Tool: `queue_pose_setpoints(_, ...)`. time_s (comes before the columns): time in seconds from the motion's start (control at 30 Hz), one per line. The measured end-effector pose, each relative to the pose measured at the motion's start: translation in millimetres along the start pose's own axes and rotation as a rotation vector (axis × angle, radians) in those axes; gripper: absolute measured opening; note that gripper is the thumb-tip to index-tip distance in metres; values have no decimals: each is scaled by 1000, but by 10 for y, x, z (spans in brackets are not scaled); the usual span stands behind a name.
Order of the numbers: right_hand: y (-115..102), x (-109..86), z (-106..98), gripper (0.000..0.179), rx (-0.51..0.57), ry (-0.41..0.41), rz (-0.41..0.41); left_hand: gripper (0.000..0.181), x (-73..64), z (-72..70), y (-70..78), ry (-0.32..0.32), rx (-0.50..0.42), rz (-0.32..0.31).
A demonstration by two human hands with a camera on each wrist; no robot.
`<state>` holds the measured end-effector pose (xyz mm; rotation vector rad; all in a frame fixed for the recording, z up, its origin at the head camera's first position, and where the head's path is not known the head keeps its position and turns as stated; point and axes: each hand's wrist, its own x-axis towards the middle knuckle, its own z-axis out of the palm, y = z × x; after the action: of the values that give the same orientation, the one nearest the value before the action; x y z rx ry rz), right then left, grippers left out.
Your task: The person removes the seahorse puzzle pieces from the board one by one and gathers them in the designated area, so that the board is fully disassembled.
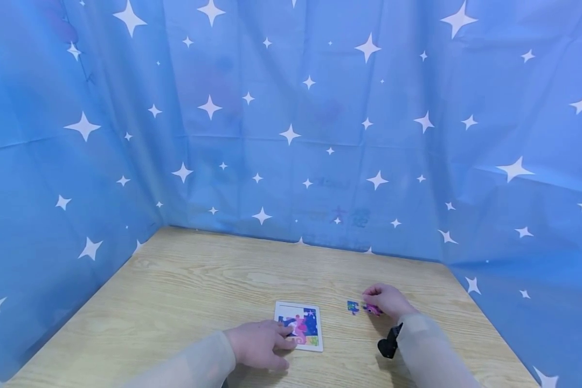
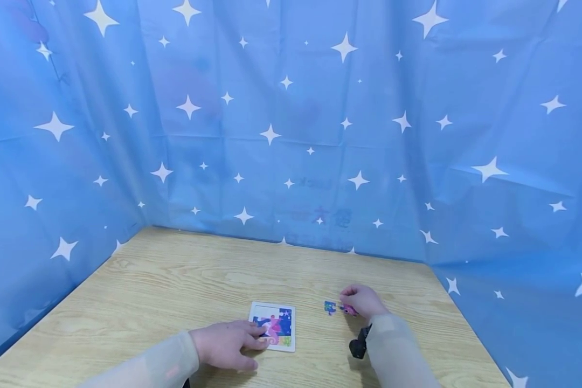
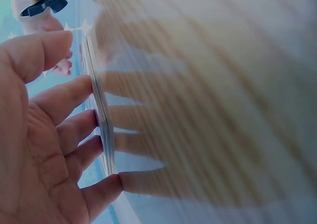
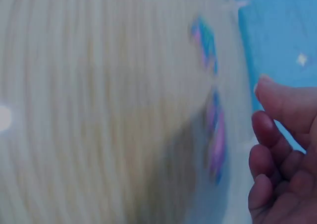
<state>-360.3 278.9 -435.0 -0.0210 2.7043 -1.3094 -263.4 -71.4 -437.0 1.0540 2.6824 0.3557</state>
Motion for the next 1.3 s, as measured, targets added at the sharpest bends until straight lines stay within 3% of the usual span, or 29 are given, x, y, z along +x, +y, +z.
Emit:
queue_pose_setpoints(0.07, -102, 0, 61, 16, 12, -7, -8, 52, -1, -1, 3, 0, -3, 1)
queue_pose_setpoints(0.3, -431, 41, 400, 11, -93, -19, -72, 52, -6, -11, 3, -6, -18, 7)
queue_pose_setpoints(0.43, -591, 37, 638, 8, -94, -64, -135, 52, -3, -10, -3, -8, -14, 12)
queue_pose_setpoints(0.73, -689, -25, 1008, 5, -111, -172, -215, 51, 2, -10, -1, -5, -20, 11)
queue_pose_setpoints(1.0, -665, -99, 1115, 6, -176, -179, -274, 51, 14, -12, -22, -27, -63, 8)
queue_pose_setpoints(1.3, -721, -151, 1135, 10, -213, -148, -254, 52, 7, -15, -15, -27, -53, 28)
